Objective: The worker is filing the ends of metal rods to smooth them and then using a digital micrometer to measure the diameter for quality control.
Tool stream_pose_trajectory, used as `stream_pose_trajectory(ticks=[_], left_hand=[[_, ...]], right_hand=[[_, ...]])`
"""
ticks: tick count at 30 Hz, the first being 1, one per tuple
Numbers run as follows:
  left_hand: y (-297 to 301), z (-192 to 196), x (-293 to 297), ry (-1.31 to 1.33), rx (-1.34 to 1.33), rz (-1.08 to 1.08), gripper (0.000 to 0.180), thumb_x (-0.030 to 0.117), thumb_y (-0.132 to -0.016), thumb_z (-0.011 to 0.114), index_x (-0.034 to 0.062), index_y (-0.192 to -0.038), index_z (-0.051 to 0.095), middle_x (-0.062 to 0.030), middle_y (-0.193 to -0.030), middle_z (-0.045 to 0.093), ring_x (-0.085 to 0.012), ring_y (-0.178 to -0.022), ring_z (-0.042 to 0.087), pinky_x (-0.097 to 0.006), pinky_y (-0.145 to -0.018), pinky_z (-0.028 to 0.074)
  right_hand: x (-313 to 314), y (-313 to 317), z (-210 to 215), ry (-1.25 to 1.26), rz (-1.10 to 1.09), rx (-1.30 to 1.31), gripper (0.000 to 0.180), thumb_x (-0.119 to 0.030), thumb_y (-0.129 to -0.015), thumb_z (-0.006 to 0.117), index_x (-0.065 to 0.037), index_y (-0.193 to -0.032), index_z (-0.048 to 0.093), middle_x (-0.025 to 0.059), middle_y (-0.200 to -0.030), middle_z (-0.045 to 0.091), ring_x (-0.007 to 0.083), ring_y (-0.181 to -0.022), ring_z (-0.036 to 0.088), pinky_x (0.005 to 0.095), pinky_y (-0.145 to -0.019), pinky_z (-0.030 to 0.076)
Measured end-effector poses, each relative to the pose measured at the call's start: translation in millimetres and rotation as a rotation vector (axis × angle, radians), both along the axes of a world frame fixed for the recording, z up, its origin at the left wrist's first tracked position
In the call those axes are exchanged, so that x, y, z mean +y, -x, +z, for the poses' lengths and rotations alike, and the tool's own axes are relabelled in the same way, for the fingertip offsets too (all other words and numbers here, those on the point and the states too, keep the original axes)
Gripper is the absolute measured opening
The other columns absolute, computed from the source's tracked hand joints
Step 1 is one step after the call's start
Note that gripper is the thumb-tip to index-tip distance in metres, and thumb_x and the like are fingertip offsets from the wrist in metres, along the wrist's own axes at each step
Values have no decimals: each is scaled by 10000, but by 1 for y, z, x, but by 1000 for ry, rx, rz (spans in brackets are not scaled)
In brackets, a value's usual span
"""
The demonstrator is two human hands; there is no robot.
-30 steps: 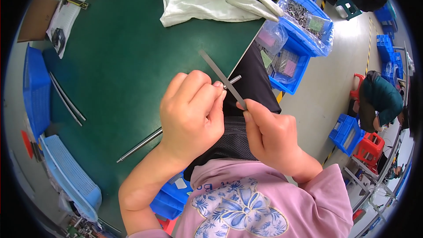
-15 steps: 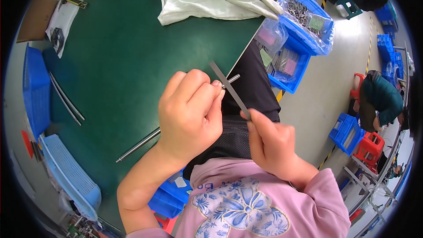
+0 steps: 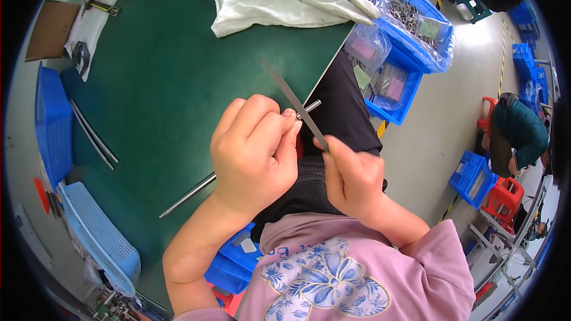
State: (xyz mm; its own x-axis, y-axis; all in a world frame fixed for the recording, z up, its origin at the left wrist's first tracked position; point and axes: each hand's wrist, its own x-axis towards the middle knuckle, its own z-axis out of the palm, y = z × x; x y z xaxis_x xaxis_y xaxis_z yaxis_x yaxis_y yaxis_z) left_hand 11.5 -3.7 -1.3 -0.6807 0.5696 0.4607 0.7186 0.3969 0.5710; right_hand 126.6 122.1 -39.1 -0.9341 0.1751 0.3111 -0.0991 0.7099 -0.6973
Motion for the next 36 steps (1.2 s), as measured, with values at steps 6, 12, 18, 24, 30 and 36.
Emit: stream_pose_trajectory(ticks=[6, 12, 18, 24, 30, 36], left_hand=[[2, 2, 0, -13, 3, -11, 152, -57, -669, 698, 18, -692, 568, -63, -691, 510, -237, -578, 464, -340, -497, 385], [0, 1, 0, -3, -14, -16, 147, -52, -669, 700, 18, -692, 573, -61, -695, 513, -234, -582, 469, -339, -500, 388], [0, 1, -1, 2, -18, -2, 145, -54, -665, 696, 18, -693, 573, -64, -702, 512, -238, -590, 470, -345, -505, 393], [1, 3, 0, 4, 12, -25, 145, -53, -663, 695, 16, -692, 571, -66, -698, 508, -242, -591, 470, -350, -504, 391], [-3, 0, 0, 10, -39, -3, 149, -53, -661, 693, 15, -688, 564, -67, -702, 507, -244, -591, 471, -349, -504, 391], [2, 0, 0, -16, 8, -15, 143, -52, -665, 690, 13, -693, 566, -71, -701, 505, -245, -590, 471, -352, -506, 392]], right_hand=[[1, 17, 1, 39, 14, 80, 222, 71, -809, 567, 46, -1025, 609, 102, -627, 596, 185, -412, 534, 273, -415, 400], [-5, -4, -6, 128, -58, 70, 201, 50, -831, 573, 38, -1028, 616, 94, -583, 548, 189, -395, 506, 295, -403, 376], [-4, 18, -4, 59, -58, 92, 211, -30, -783, 639, -7, -991, 604, 83, -540, 529, 235, -409, 534, 328, -393, 395], [-1, 20, 2, 63, -43, 78, 238, -26, -782, 641, 13, -1015, 613, 103, -571, 577, 238, -410, 549, 322, -395, 409], [-4, -7, -2, 72, -60, -27, 220, -22, -787, 632, 14, -1003, 605, 93, -568, 567, 235, -430, 561, 319, -400, 413], [1, 22, 19, 22, -22, 15, 226, -30, -785, 634, -7, -1008, 607, 94, -563, 561, 241, -420, 552, 322, -395, 408]])
